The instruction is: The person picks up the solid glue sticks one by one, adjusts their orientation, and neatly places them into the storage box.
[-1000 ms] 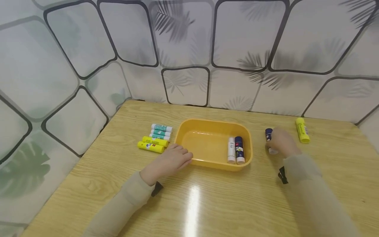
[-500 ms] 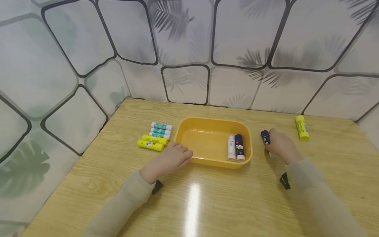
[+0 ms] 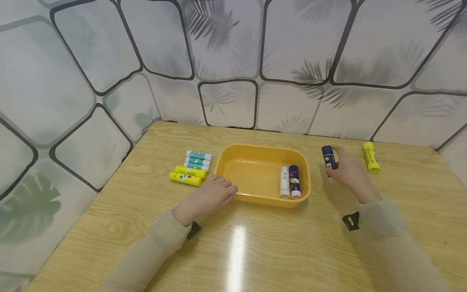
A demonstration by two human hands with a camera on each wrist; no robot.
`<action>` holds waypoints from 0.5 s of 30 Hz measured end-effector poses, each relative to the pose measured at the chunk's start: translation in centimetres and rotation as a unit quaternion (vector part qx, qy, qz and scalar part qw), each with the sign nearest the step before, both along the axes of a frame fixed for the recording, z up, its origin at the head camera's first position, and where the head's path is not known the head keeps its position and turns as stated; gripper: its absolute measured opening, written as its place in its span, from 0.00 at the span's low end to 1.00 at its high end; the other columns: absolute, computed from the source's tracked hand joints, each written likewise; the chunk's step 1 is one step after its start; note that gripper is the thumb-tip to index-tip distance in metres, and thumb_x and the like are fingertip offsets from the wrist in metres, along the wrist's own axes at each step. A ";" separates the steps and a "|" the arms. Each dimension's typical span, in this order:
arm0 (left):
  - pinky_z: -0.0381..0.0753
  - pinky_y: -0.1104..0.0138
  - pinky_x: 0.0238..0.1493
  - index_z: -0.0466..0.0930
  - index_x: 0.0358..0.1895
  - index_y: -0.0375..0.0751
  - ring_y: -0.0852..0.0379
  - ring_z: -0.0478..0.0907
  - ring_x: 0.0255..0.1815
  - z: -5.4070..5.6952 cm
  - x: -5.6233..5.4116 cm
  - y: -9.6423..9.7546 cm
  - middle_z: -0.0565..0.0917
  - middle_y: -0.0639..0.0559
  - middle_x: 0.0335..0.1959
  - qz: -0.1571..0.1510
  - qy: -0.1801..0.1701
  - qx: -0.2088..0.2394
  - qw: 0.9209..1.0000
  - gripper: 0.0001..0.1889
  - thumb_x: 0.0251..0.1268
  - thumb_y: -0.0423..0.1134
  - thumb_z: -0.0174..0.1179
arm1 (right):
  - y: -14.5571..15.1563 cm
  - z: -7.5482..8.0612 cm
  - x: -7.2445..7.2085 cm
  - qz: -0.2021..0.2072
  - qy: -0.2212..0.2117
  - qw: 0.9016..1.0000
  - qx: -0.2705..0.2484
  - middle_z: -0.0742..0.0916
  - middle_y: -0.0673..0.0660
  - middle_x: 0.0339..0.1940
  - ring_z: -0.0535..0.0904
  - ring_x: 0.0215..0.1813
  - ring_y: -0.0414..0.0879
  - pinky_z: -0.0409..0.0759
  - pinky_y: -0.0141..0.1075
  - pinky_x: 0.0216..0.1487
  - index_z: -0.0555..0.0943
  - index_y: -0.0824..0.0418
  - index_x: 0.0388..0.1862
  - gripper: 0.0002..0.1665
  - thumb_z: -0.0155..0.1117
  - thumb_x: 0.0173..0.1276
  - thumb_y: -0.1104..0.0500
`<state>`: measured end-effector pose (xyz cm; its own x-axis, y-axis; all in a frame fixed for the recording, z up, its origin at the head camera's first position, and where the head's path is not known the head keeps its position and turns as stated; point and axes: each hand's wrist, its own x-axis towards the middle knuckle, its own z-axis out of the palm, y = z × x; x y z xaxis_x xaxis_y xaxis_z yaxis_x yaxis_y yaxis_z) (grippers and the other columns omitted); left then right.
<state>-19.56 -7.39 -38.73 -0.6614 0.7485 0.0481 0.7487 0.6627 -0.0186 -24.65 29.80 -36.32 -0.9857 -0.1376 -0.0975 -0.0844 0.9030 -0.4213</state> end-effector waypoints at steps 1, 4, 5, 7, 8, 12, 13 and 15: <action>0.63 0.65 0.45 0.71 0.36 0.50 0.59 0.66 0.30 0.0 0.0 0.0 0.73 0.58 0.27 0.000 0.000 0.000 1.000 0.11 0.70 0.46 0.40 | -0.2 0.3 0.2 -0.004 0.005 1.000 -0.006 0.74 0.79 0.43 0.73 0.40 0.68 0.71 0.53 0.35 0.43 0.74 0.65 0.48 0.58 0.58 0.56; 0.63 0.66 0.45 0.72 0.36 0.50 0.59 0.66 0.30 0.0 0.0 0.0 0.73 0.58 0.27 0.000 -0.002 0.000 1.000 0.11 0.70 0.46 0.40 | -1.2 1.1 0.6 -0.016 0.025 0.999 -0.025 0.74 0.78 0.43 0.73 0.40 0.67 0.73 0.51 0.32 0.41 0.69 0.67 0.49 0.58 0.58 0.55; 0.63 0.66 0.44 0.71 0.36 0.50 0.59 0.66 0.30 0.0 0.0 0.1 0.73 0.58 0.27 0.000 -0.003 0.000 1.000 0.11 0.70 0.46 0.40 | -1.6 1.3 0.7 -0.020 0.032 0.999 -0.033 0.74 0.78 0.43 0.73 0.39 0.66 0.73 0.50 0.31 0.40 0.68 0.68 0.49 0.58 0.57 0.55; 0.62 0.66 0.44 0.71 0.36 0.50 0.60 0.66 0.30 0.0 0.0 0.1 0.73 0.58 0.27 0.000 -0.004 0.001 1.000 0.11 0.70 0.46 0.39 | -2.3 1.9 1.0 -0.028 0.048 0.997 -0.046 0.74 0.77 0.43 0.73 0.39 0.65 0.74 0.48 0.30 0.39 0.65 0.69 0.50 0.58 0.57 0.56; 0.62 0.66 0.44 0.71 0.36 0.50 0.60 0.66 0.30 0.0 0.0 0.1 0.73 0.58 0.27 0.000 -0.005 0.001 1.000 0.11 0.70 0.46 0.39 | -2.7 2.1 1.1 -0.031 0.055 0.997 -0.050 0.74 0.76 0.43 0.73 0.39 0.64 0.74 0.47 0.29 0.39 0.64 0.69 0.51 0.58 0.57 0.56; 0.63 0.66 0.44 0.71 0.37 0.49 0.60 0.67 0.31 0.1 0.0 0.1 0.73 0.58 0.27 0.000 -0.006 0.002 1.000 0.11 0.70 0.46 0.40 | -4.4 2.9 1.5 -0.039 0.075 0.995 -0.059 0.74 0.73 0.43 0.73 0.38 0.61 0.74 0.45 0.29 0.37 0.59 0.70 0.52 0.59 0.57 0.56; 0.63 0.66 0.44 0.72 0.37 0.49 0.60 0.67 0.31 0.1 0.0 0.1 0.73 0.58 0.27 0.000 -0.005 0.002 1.000 0.11 0.69 0.46 0.40 | -4.9 3.0 1.6 -0.039 0.079 0.994 -0.062 0.74 0.73 0.42 0.73 0.38 0.61 0.74 0.45 0.28 0.37 0.58 0.70 0.51 0.59 0.58 0.55; 0.63 0.66 0.44 0.72 0.37 0.49 0.60 0.67 0.31 0.2 0.0 0.1 0.74 0.58 0.28 -0.001 -0.004 0.001 1.000 0.11 0.69 0.46 0.40 | -5.6 3.1 1.8 -0.037 0.084 0.993 -0.072 0.74 0.72 0.42 0.73 0.38 0.60 0.74 0.44 0.28 0.36 0.57 0.70 0.51 0.59 0.58 0.55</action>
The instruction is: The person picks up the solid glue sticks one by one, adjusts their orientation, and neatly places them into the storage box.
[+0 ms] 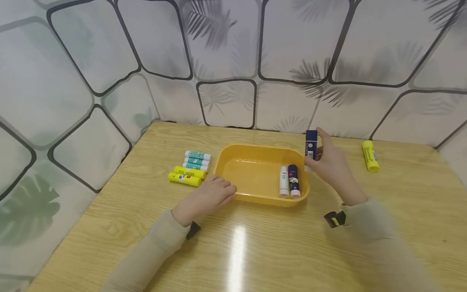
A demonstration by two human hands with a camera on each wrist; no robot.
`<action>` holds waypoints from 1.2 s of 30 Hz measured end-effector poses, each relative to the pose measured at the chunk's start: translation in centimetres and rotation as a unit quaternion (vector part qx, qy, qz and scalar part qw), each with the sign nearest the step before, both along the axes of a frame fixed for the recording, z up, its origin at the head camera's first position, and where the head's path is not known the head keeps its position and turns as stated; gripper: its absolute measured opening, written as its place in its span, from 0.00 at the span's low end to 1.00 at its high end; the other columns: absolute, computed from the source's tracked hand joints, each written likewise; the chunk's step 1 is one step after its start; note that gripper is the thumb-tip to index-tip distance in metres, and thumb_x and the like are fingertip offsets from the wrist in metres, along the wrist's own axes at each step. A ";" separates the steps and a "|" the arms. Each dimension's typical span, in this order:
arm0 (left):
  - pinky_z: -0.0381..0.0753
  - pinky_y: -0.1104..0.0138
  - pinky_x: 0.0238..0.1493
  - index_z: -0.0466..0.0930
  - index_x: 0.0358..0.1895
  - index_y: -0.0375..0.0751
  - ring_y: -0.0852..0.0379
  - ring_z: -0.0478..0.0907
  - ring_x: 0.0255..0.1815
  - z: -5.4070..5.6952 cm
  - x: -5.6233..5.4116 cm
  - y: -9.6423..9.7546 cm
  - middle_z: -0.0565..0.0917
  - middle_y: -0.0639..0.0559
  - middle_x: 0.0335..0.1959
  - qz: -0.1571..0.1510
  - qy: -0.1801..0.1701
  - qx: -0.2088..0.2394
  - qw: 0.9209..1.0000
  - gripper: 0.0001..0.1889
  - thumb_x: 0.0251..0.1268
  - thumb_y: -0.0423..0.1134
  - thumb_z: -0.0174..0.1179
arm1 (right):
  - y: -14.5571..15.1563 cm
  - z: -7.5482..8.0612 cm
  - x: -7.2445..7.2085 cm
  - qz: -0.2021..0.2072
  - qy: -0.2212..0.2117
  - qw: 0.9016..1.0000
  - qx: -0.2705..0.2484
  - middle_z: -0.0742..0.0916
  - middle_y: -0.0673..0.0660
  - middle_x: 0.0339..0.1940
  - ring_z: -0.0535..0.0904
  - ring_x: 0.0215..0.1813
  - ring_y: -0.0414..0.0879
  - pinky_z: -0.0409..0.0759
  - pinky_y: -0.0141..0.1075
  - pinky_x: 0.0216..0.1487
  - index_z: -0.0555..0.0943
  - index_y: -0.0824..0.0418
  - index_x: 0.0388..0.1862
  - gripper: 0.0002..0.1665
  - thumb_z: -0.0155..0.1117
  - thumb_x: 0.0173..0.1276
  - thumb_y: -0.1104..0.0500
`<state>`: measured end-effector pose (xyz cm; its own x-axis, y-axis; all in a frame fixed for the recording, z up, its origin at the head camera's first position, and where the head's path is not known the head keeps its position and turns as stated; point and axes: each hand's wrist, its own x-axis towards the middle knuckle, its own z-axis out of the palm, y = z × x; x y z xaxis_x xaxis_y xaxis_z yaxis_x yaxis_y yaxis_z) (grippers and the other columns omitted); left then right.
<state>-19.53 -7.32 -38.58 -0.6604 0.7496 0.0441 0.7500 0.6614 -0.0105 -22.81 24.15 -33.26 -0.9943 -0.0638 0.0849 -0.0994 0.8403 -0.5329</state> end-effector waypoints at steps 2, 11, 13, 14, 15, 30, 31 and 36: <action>0.63 0.66 0.44 0.72 0.37 0.49 0.60 0.67 0.31 0.0 0.0 0.0 0.74 0.58 0.28 -0.001 0.000 0.000 1.000 0.11 0.69 0.46 0.40 | -0.8 -0.1 0.2 0.007 0.005 1.000 -0.013 0.75 0.71 0.41 0.72 0.38 0.59 0.74 0.44 0.29 0.36 0.56 0.70 0.51 0.59 0.59 0.56; 0.63 0.66 0.44 0.72 0.37 0.49 0.60 0.67 0.31 -0.1 0.0 -0.1 0.74 0.58 0.28 -0.003 0.001 -0.001 1.000 0.11 0.70 0.46 0.40 | -3.6 -1.3 0.2 0.059 0.035 0.997 -0.047 0.77 0.68 0.34 0.73 0.32 0.55 0.71 0.42 0.28 0.35 0.57 0.69 0.54 0.60 0.56 0.62; 0.63 0.66 0.43 0.72 0.37 0.49 0.60 0.67 0.31 -0.1 0.0 -0.1 0.74 0.58 0.28 -0.004 0.002 -0.002 1.000 0.11 0.70 0.46 0.40 | -4.1 -1.6 0.2 0.069 0.027 0.996 -0.046 0.78 0.67 0.34 0.73 0.31 0.53 0.71 0.42 0.29 0.35 0.57 0.69 0.52 0.59 0.57 0.62; 0.63 0.67 0.43 0.72 0.37 0.49 0.60 0.67 0.31 -0.1 0.0 -0.1 0.74 0.58 0.28 -0.004 0.003 -0.002 1.000 0.11 0.70 0.46 0.40 | -4.4 -1.8 0.2 0.074 0.021 0.996 -0.046 0.78 0.67 0.35 0.73 0.30 0.53 0.71 0.42 0.29 0.36 0.57 0.69 0.52 0.59 0.57 0.62; 0.63 0.67 0.43 0.72 0.37 0.49 0.60 0.67 0.31 -0.1 0.0 -0.1 0.74 0.58 0.28 -0.004 0.004 -0.003 1.000 0.11 0.70 0.46 0.40 | -4.6 -2.1 0.1 0.080 0.019 0.996 -0.045 0.78 0.67 0.35 0.74 0.30 0.52 0.71 0.42 0.29 0.37 0.58 0.69 0.51 0.59 0.57 0.62; 0.63 0.67 0.43 0.72 0.37 0.49 0.59 0.67 0.31 -0.3 -0.2 -0.1 0.74 0.58 0.28 -0.001 0.010 -0.006 1.000 0.11 0.70 0.46 0.39 | -7.0 -4.8 -0.2 0.130 -0.010 0.991 -0.024 0.79 0.62 0.27 0.73 0.22 0.46 0.71 0.36 0.21 0.44 0.61 0.66 0.46 0.59 0.55 0.64; 0.63 0.66 0.43 0.72 0.37 0.49 0.59 0.67 0.31 -0.3 -0.2 -0.1 0.74 0.58 0.28 -0.001 0.010 -0.006 1.000 0.11 0.70 0.46 0.39 | -7.1 -4.9 -0.1 0.130 -0.017 0.991 -0.025 0.79 0.62 0.27 0.73 0.21 0.46 0.71 0.36 0.20 0.44 0.60 0.66 0.46 0.59 0.55 0.64; 0.63 0.66 0.44 0.71 0.37 0.49 0.59 0.67 0.31 -0.2 -0.1 0.0 0.74 0.57 0.28 0.000 0.006 -0.004 1.000 0.11 0.70 0.46 0.39 | -7.3 -5.3 0.0 0.119 -0.057 0.991 -0.026 0.78 0.63 0.27 0.73 0.16 0.44 0.71 0.35 0.16 0.45 0.58 0.66 0.45 0.60 0.56 0.63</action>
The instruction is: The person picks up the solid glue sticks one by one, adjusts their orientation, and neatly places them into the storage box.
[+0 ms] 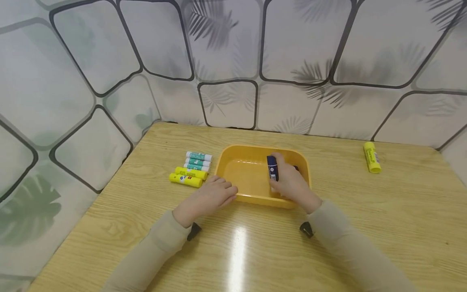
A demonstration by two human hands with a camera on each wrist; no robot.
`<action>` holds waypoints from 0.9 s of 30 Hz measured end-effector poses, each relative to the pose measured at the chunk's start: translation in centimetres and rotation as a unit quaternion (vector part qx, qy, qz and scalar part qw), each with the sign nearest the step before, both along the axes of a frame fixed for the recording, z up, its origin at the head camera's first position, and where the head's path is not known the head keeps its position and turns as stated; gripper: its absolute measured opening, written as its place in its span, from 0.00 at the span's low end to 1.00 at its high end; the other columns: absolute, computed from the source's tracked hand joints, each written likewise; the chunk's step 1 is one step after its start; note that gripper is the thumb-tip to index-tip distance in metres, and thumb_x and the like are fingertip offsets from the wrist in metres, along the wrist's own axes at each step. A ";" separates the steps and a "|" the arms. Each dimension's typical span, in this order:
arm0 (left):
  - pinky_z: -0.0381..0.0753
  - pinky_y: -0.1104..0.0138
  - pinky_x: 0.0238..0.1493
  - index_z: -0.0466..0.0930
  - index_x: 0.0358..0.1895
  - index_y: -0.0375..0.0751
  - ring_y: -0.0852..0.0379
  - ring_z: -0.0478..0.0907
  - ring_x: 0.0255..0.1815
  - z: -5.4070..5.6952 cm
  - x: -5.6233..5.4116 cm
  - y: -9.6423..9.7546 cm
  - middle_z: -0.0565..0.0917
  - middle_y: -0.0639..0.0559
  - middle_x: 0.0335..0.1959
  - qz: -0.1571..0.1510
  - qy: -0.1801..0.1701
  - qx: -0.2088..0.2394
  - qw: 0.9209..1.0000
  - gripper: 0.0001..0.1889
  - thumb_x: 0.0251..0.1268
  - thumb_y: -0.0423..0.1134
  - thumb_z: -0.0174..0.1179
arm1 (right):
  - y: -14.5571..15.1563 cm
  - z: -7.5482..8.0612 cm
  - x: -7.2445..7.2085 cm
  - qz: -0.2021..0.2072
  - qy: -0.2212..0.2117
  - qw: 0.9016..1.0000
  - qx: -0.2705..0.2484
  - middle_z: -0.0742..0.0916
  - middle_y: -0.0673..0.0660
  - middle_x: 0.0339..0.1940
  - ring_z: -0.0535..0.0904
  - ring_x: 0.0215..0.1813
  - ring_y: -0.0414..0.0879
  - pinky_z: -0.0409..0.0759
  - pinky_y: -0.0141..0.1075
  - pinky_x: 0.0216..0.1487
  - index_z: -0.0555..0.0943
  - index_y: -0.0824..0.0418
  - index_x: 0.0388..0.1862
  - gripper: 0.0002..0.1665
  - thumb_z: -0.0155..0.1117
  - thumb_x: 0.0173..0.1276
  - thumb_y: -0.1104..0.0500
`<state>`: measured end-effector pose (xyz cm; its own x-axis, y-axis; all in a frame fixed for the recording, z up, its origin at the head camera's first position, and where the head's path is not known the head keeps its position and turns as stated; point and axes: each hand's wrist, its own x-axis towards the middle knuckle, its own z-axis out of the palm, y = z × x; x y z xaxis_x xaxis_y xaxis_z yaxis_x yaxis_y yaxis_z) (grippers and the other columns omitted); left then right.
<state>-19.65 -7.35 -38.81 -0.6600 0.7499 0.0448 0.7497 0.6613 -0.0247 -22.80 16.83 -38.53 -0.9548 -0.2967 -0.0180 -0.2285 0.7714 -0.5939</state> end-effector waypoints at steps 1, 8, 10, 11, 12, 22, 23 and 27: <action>0.63 0.66 0.44 0.71 0.37 0.49 0.59 0.67 0.31 0.0 0.0 0.0 0.74 0.58 0.28 0.000 -0.001 0.001 1.000 0.11 0.70 0.46 0.39 | 0.0 -0.1 0.0 -0.003 -0.005 1.000 0.002 0.79 0.64 0.27 0.73 0.16 0.44 0.71 0.35 0.15 0.45 0.58 0.66 0.44 0.60 0.57 0.62; 0.63 0.66 0.46 0.72 0.38 0.49 0.59 0.67 0.32 0.0 0.1 -0.1 0.74 0.57 0.29 -0.002 0.000 0.008 1.000 0.11 0.69 0.46 0.40 | -0.3 0.1 -0.1 -0.022 -0.008 1.000 0.020 0.77 0.67 0.33 0.75 0.20 0.47 0.72 0.33 0.15 0.48 0.62 0.64 0.42 0.59 0.55 0.62; 0.63 0.65 0.46 0.72 0.38 0.49 0.59 0.67 0.32 0.1 0.1 -0.1 0.75 0.57 0.29 0.000 -0.002 0.009 1.000 0.11 0.69 0.46 0.40 | -0.4 0.2 -0.1 -0.024 -0.009 0.999 0.024 0.77 0.67 0.32 0.74 0.21 0.48 0.72 0.33 0.15 0.48 0.63 0.64 0.42 0.59 0.55 0.62; 0.62 0.65 0.46 0.72 0.38 0.49 0.59 0.67 0.32 0.1 0.1 0.0 0.75 0.57 0.30 0.000 -0.003 0.008 1.000 0.11 0.69 0.46 0.40 | -0.4 0.3 -0.2 -0.025 -0.010 0.999 0.026 0.77 0.67 0.32 0.74 0.21 0.48 0.72 0.33 0.15 0.48 0.63 0.64 0.42 0.59 0.55 0.62; 0.62 0.65 0.47 0.72 0.39 0.49 0.59 0.67 0.32 0.1 0.1 0.0 0.75 0.57 0.30 0.000 -0.004 0.007 1.000 0.11 0.69 0.46 0.40 | -0.5 0.3 -0.2 -0.026 -0.010 0.999 0.029 0.76 0.67 0.32 0.74 0.21 0.48 0.72 0.33 0.15 0.49 0.63 0.64 0.41 0.59 0.55 0.62; 0.62 0.66 0.45 0.72 0.36 0.49 0.59 0.66 0.31 0.3 0.3 -0.1 0.74 0.57 0.28 -0.001 0.011 0.012 1.000 0.10 0.69 0.45 0.41 | -0.4 0.4 -1.0 -0.022 -0.013 0.997 0.078 0.78 0.63 0.30 0.74 0.22 0.48 0.71 0.34 0.17 0.52 0.65 0.61 0.38 0.58 0.56 0.59; 0.62 0.66 0.45 0.72 0.36 0.49 0.59 0.66 0.32 0.3 0.3 -0.1 0.75 0.57 0.28 -0.002 0.012 0.012 1.000 0.10 0.69 0.45 0.41 | -0.4 0.4 -1.1 -0.020 -0.018 0.996 0.083 0.78 0.62 0.29 0.73 0.21 0.47 0.71 0.35 0.17 0.52 0.65 0.61 0.38 0.58 0.56 0.59; 0.62 0.66 0.46 0.72 0.37 0.50 0.59 0.66 0.32 0.2 0.2 -0.1 0.75 0.58 0.29 -0.002 0.011 0.010 1.000 0.10 0.69 0.46 0.41 | -0.3 0.2 -1.4 -0.011 -0.022 0.993 0.113 0.78 0.61 0.27 0.73 0.21 0.47 0.70 0.35 0.19 0.54 0.66 0.59 0.37 0.59 0.55 0.57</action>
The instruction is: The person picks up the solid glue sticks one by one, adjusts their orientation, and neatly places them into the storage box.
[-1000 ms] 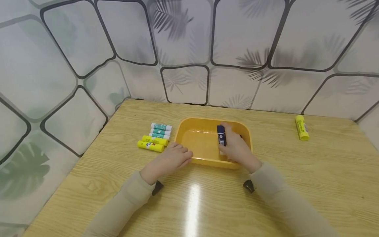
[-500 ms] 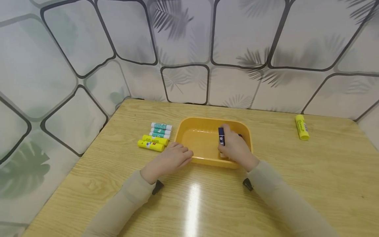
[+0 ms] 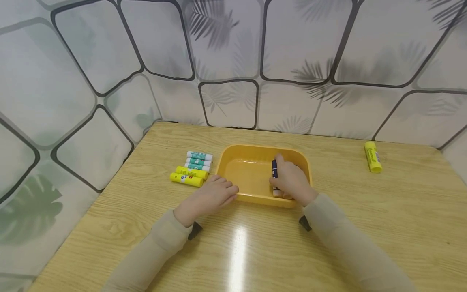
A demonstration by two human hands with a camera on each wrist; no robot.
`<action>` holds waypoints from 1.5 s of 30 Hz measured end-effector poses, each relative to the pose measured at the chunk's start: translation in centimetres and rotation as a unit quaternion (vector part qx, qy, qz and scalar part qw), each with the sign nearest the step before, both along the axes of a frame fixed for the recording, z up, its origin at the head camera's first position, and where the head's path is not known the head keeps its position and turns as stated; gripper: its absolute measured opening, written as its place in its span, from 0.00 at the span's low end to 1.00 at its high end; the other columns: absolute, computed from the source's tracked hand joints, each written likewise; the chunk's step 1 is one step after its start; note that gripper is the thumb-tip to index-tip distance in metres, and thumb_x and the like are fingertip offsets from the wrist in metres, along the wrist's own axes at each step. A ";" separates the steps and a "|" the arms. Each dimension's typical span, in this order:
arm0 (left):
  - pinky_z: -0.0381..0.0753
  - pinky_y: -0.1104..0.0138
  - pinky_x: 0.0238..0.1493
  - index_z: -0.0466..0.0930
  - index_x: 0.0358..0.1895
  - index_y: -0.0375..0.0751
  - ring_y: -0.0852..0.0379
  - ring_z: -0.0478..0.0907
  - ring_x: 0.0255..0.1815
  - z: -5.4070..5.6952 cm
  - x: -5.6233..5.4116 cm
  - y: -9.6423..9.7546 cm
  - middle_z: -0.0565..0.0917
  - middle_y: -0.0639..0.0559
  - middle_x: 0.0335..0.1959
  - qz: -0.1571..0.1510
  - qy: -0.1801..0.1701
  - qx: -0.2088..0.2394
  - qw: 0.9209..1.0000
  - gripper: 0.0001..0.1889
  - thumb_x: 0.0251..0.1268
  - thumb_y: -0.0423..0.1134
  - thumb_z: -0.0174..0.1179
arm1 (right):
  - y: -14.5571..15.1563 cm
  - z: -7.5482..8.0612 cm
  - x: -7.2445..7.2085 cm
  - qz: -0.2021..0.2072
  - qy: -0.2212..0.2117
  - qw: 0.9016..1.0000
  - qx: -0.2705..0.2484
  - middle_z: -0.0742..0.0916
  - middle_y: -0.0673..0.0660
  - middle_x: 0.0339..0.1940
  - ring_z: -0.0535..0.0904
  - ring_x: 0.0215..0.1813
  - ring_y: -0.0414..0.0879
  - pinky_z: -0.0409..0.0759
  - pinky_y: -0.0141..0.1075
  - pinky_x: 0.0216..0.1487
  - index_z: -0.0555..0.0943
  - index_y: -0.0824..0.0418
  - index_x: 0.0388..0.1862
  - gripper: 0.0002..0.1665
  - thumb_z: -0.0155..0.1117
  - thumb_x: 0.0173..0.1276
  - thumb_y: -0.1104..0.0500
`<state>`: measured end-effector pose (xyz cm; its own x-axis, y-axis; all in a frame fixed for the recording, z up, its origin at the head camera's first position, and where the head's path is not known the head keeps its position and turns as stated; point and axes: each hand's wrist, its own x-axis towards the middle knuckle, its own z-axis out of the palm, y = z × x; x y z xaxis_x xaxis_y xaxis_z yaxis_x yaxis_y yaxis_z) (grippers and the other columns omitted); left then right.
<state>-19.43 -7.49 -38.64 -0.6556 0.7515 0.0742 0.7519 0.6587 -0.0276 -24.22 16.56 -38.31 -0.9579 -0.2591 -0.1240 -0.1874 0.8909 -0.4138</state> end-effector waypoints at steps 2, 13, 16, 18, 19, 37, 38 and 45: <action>0.61 0.66 0.46 0.72 0.37 0.50 0.59 0.66 0.32 0.0 0.0 0.0 0.75 0.58 0.29 0.000 0.000 -0.001 1.000 0.10 0.69 0.46 0.41 | 0.1 -0.1 -0.1 0.003 -0.004 1.000 0.011 0.78 0.60 0.27 0.73 0.22 0.48 0.70 0.36 0.21 0.55 0.66 0.58 0.37 0.60 0.55 0.56; 0.62 0.67 0.43 0.72 0.37 0.50 0.59 0.66 0.31 -0.2 0.0 0.1 0.74 0.58 0.28 -0.006 0.004 0.003 1.000 0.10 0.69 0.46 0.41 | 0.2 -0.4 -0.2 0.035 0.020 0.997 0.068 0.78 0.59 0.30 0.72 0.27 0.49 0.70 0.38 0.23 0.66 0.67 0.50 0.29 0.60 0.53 0.54; 0.62 0.67 0.43 0.72 0.37 0.50 0.60 0.66 0.31 -0.3 -0.1 0.0 0.74 0.58 0.28 -0.004 0.003 0.003 1.000 0.10 0.69 0.46 0.41 | 0.3 -0.5 -0.3 0.037 0.025 0.997 0.069 0.78 0.60 0.31 0.72 0.28 0.49 0.70 0.39 0.24 0.66 0.67 0.51 0.29 0.59 0.54 0.53; 0.61 0.67 0.43 0.72 0.37 0.50 0.60 0.66 0.31 -0.4 -0.1 0.0 0.74 0.58 0.28 -0.004 0.003 0.003 1.000 0.10 0.69 0.46 0.41 | 0.3 -0.5 -0.3 0.037 0.024 0.997 0.069 0.79 0.61 0.32 0.73 0.29 0.49 0.71 0.40 0.24 0.66 0.67 0.52 0.29 0.60 0.54 0.53; 0.62 0.67 0.43 0.72 0.37 0.50 0.60 0.66 0.31 -0.4 -0.2 0.0 0.74 0.58 0.28 -0.004 0.003 0.004 1.000 0.10 0.69 0.46 0.41 | 0.3 -0.5 -0.3 0.038 0.024 0.997 0.070 0.79 0.61 0.32 0.73 0.29 0.49 0.71 0.40 0.25 0.66 0.67 0.52 0.30 0.60 0.55 0.53; 0.62 0.66 0.45 0.72 0.37 0.50 0.59 0.67 0.32 -0.2 -0.1 0.1 0.75 0.58 0.29 0.001 -0.003 -0.005 1.000 0.10 0.69 0.45 0.41 | 0.1 -0.5 -0.7 0.033 0.024 0.996 0.079 0.79 0.63 0.36 0.74 0.31 0.51 0.72 0.43 0.28 0.66 0.67 0.53 0.28 0.58 0.59 0.52; 0.62 0.66 0.45 0.72 0.37 0.50 0.59 0.67 0.32 -0.1 -0.1 0.1 0.75 0.58 0.29 0.002 -0.003 -0.005 1.000 0.10 0.69 0.45 0.40 | 0.0 -0.5 -0.7 0.033 0.024 0.996 0.078 0.79 0.63 0.36 0.74 0.31 0.51 0.72 0.43 0.28 0.66 0.67 0.53 0.28 0.58 0.59 0.52; 0.62 0.66 0.44 0.72 0.38 0.49 0.59 0.67 0.31 0.0 -0.1 0.0 0.75 0.57 0.29 -0.003 0.001 -0.002 1.000 0.10 0.69 0.45 0.41 | 0.0 -0.5 -0.9 0.029 0.030 0.997 0.070 0.79 0.64 0.38 0.74 0.33 0.52 0.72 0.43 0.29 0.67 0.67 0.53 0.27 0.58 0.60 0.52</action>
<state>-19.49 -7.49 -38.60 -0.6513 0.7553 0.0726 0.7554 0.6545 -0.0324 -25.14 16.59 -38.84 -0.9489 -0.2974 -0.1054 -0.2602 0.9265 -0.2718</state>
